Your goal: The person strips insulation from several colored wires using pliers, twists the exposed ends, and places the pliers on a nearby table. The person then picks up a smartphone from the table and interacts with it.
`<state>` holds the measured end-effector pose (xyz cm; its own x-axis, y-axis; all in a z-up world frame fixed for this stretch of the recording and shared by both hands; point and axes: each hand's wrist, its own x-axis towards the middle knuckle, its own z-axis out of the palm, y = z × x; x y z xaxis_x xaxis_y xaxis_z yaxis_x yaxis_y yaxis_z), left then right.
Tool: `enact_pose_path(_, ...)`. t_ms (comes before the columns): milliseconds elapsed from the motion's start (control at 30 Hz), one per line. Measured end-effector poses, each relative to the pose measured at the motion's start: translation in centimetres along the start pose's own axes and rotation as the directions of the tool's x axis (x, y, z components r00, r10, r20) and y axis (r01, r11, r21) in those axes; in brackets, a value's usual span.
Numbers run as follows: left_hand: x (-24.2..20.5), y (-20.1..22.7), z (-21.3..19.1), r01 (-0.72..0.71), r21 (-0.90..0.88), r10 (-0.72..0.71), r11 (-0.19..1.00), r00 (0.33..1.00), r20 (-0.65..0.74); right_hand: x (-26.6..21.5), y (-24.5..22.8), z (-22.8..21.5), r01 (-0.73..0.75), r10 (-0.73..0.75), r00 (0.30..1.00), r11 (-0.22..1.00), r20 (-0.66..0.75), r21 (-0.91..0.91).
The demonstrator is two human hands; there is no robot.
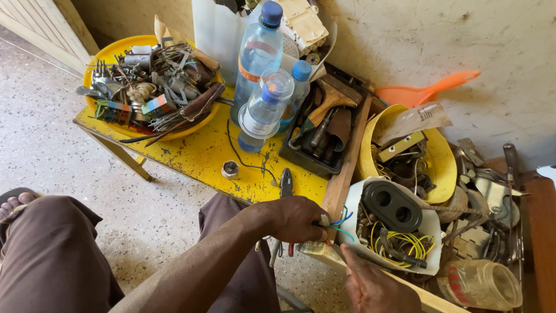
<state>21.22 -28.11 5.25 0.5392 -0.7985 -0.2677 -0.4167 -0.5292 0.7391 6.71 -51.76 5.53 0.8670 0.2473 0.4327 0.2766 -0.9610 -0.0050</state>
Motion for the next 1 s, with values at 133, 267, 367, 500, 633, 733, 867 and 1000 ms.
enact_pose_path(133, -0.2, 0.0, 0.2, 0.02, -0.069, -0.019, 0.997, 1.0, 0.018, -0.1, 1.2, 0.0, -0.141, 0.135, 0.948, 0.99, 0.29, 0.003)
enact_pose_path(267, 0.7, -1.2, 1.4, -0.007, -0.023, 0.006, 1.0, 0.999, -0.041, -1.0, 1.2, 0.7, -0.289, 0.281, 0.935, 0.957, 0.216, 0.009)
enact_pose_path(367, 0.2, -1.0, 0.7, -0.018, -0.086, 0.016, 0.996, 1.0, -0.025, -0.2, -2.1, -1.7, -0.316, 0.299, 0.939, 0.945, 0.172, 0.083)
enact_pose_path(500, -0.3, -0.3, 0.0, 0.005, -0.077, -0.004, 0.997, 1.0, 0.012, 0.6, -0.7, -0.8, 0.049, -0.051, 0.998, 0.995, 0.022, 0.089)
enact_pose_path(633, 0.2, -0.7, 0.4, -0.005, -0.046, 0.005, 0.999, 1.0, -0.012, 0.7, -2.9, -0.9, -0.373, 0.339, 0.918, 0.915, 0.207, 0.155)
enact_pose_path(733, 0.8, -1.6, 1.4, -0.02, -0.026, 0.02, 0.999, 1.0, -0.023, 0.7, -3.0, -1.2, -0.374, 0.345, 0.92, 0.914, 0.185, 0.154)
enact_pose_path(867, 0.7, -1.3, 1.1, 0.02, -0.015, -0.02, 1.0, 1.0, 0.001, 1.0, -2.9, -1.3, -0.213, 0.204, 0.976, 0.966, 0.073, 0.147)
enact_pose_path(1000, 0.1, -1.1, 1.0, 0.056, -0.097, -0.055, 0.994, 0.998, 0.007, -0.5, -1.4, 0.6, -0.251, 0.235, 0.966, 0.952, 0.108, 0.175)
